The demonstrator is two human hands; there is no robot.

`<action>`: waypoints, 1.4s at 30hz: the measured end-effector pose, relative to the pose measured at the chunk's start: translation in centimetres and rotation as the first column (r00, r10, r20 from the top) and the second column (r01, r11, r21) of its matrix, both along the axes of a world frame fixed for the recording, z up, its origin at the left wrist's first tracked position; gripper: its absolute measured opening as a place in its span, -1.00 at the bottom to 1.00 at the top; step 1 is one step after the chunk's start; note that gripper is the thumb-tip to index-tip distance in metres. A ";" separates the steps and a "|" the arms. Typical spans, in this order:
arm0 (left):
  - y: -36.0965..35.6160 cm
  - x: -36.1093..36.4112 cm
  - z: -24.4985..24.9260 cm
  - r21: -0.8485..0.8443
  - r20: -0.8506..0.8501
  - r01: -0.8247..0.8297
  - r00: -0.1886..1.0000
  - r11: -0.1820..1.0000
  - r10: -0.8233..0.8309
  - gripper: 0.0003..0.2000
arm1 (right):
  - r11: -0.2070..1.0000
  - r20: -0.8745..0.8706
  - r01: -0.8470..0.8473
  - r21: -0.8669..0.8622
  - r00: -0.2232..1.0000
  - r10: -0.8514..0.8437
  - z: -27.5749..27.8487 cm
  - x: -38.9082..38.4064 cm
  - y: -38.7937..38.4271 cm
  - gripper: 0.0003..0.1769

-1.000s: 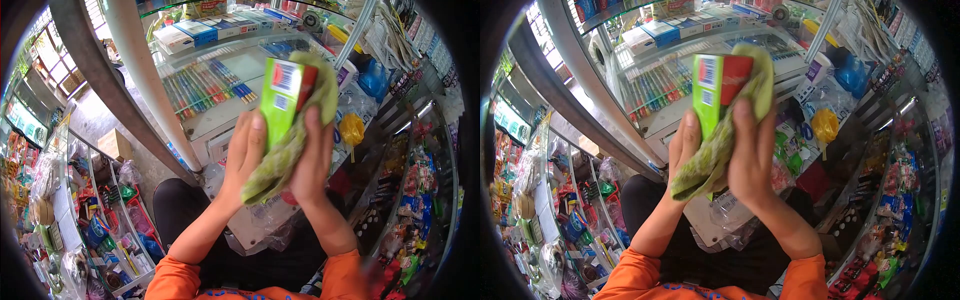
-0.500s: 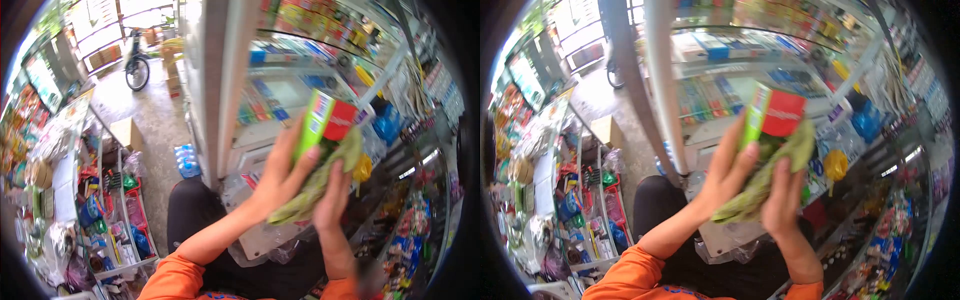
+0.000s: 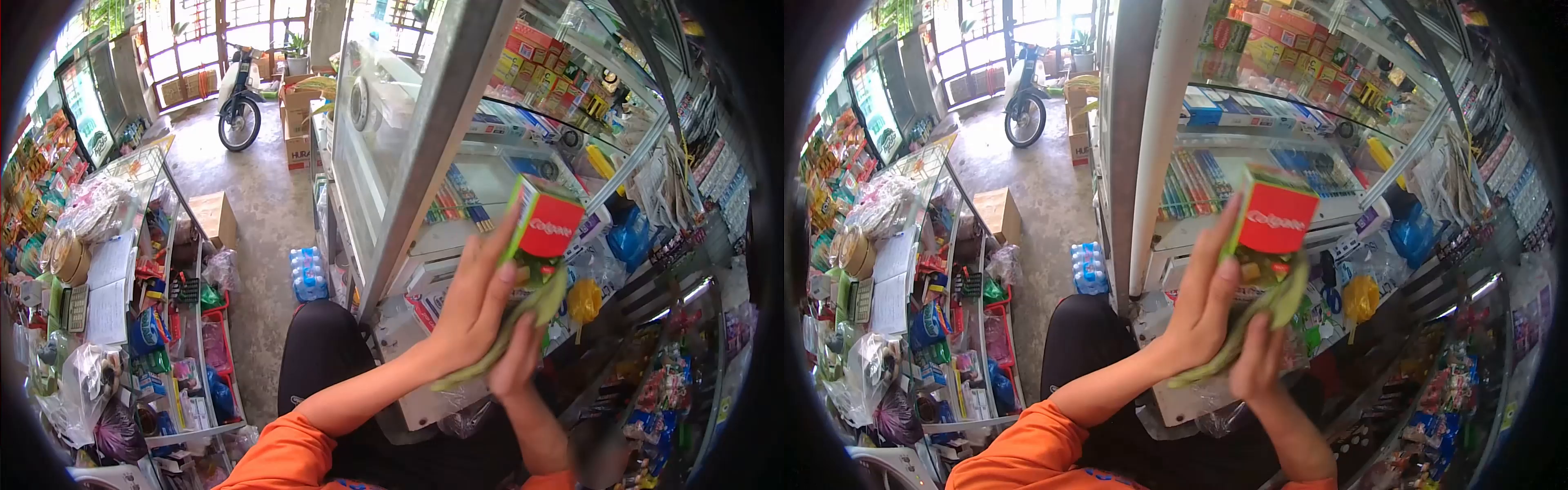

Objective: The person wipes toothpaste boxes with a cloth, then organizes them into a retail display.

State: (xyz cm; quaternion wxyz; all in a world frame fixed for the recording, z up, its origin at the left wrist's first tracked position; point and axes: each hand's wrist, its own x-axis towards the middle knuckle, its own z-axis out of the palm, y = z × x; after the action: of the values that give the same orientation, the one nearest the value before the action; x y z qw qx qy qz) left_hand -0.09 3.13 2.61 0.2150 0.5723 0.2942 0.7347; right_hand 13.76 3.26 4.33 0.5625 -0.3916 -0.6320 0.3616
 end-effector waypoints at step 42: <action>1.1 1.2 -2.0 0.245 -0.011 -0.099 0.994 0.964 0.104 -0.16 | 0.975 -0.121 -0.221 0.002 0.968 0.220 -0.9 1.3 -3.6 -0.45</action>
State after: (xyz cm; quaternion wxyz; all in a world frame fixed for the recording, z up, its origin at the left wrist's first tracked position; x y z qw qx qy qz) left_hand 1.16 4.18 0.57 0.1014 0.5874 0.2329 0.7684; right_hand 15.01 -0.35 3.39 0.5536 -0.2996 -0.6345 0.4486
